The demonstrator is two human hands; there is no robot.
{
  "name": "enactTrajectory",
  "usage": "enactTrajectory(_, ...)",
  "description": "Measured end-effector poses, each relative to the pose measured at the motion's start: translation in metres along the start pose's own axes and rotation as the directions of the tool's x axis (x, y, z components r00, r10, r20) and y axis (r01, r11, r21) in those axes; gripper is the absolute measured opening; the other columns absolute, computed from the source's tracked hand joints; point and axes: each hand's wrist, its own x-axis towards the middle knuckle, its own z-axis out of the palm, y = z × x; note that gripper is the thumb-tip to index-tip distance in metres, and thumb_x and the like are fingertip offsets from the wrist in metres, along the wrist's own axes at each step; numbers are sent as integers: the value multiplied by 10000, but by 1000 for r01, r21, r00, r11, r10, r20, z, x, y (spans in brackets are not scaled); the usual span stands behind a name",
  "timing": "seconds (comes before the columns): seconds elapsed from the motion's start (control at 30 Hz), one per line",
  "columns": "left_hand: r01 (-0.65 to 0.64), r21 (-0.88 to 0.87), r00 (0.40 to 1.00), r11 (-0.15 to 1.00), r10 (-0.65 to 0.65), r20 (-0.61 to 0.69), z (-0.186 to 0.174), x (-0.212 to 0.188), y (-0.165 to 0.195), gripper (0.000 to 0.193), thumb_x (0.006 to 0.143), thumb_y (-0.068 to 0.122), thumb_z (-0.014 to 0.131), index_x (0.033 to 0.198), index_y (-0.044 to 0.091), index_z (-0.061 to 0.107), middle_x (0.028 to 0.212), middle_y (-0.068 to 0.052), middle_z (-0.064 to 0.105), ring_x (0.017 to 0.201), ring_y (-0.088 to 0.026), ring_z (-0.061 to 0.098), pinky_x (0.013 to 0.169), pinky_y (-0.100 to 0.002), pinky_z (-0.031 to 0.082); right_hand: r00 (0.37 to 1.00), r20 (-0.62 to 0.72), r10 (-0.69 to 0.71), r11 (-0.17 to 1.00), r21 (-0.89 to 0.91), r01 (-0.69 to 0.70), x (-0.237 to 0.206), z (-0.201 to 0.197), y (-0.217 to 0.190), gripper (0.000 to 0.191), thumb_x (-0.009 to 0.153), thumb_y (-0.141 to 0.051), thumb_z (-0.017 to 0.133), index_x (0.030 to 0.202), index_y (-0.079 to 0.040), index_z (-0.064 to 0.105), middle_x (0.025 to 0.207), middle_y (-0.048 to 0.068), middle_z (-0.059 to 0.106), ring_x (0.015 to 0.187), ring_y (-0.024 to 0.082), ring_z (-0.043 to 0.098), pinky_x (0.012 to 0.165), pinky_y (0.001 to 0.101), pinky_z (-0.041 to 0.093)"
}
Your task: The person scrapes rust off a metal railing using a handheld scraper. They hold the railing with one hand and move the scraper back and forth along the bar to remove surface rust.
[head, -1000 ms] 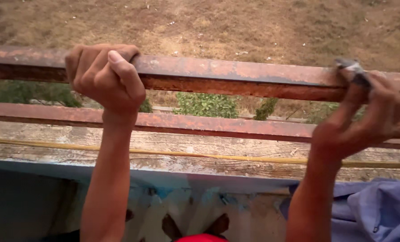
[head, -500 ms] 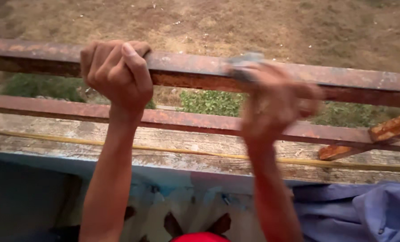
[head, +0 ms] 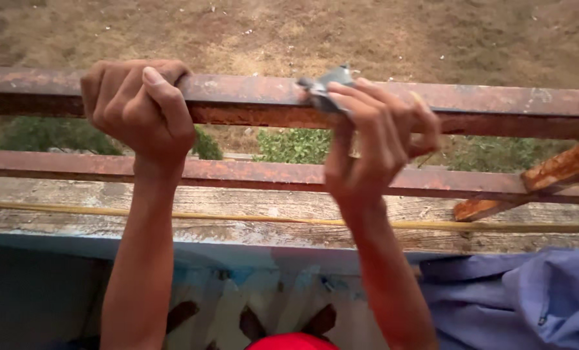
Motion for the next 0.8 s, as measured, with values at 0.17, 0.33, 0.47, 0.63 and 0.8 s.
enactTrajectory(0.17,26,14,999,1000,-25,-21,3,-1,2,518,1076,89,338,837,70,797,778,-35,708,748,-235,542,908,-361,425,991,-129,23,995,-94,-35,8,-30,49,130,1105,-216,645,1013,-146,703,1020,2,776,1007,177,651,1144,345,265)
enactTrajectory(0.33,65,29,996,997,-63,-60,10,-3,0,528,1082,112,354,827,95,817,747,-15,700,730,-227,535,914,-366,435,978,-189,88,991,-86,-106,11,-11,32,159,1063,-228,661,920,-158,654,901,-5,715,923,189,625,1180,385,208)
enactTrajectory(0.47,72,41,997,997,-71,-18,6,-6,-2,517,1071,101,343,850,90,811,802,-22,729,772,-223,572,927,-360,432,999,-26,34,998,62,-32,3,14,-1,100,1107,-193,636,1043,-150,699,1020,-28,780,972,150,654,1187,358,225)
enactTrajectory(0.63,60,48,997,997,-62,39,3,-5,-1,525,1078,113,332,873,88,815,841,-25,733,780,-223,569,920,-338,436,997,-82,-7,1000,-31,5,-1,-4,45,124,1060,-205,622,955,-154,665,965,-13,755,965,205,692,1195,373,190)
enactTrajectory(0.8,56,35,998,998,-56,-1,3,-3,4,522,1074,122,333,891,69,819,827,-44,724,800,-241,582,919,-337,439,987,-159,40,993,-104,-57,7,-35,98,158,1102,-244,626,975,-156,660,1003,-4,760,959,204,702,1210,411,294)
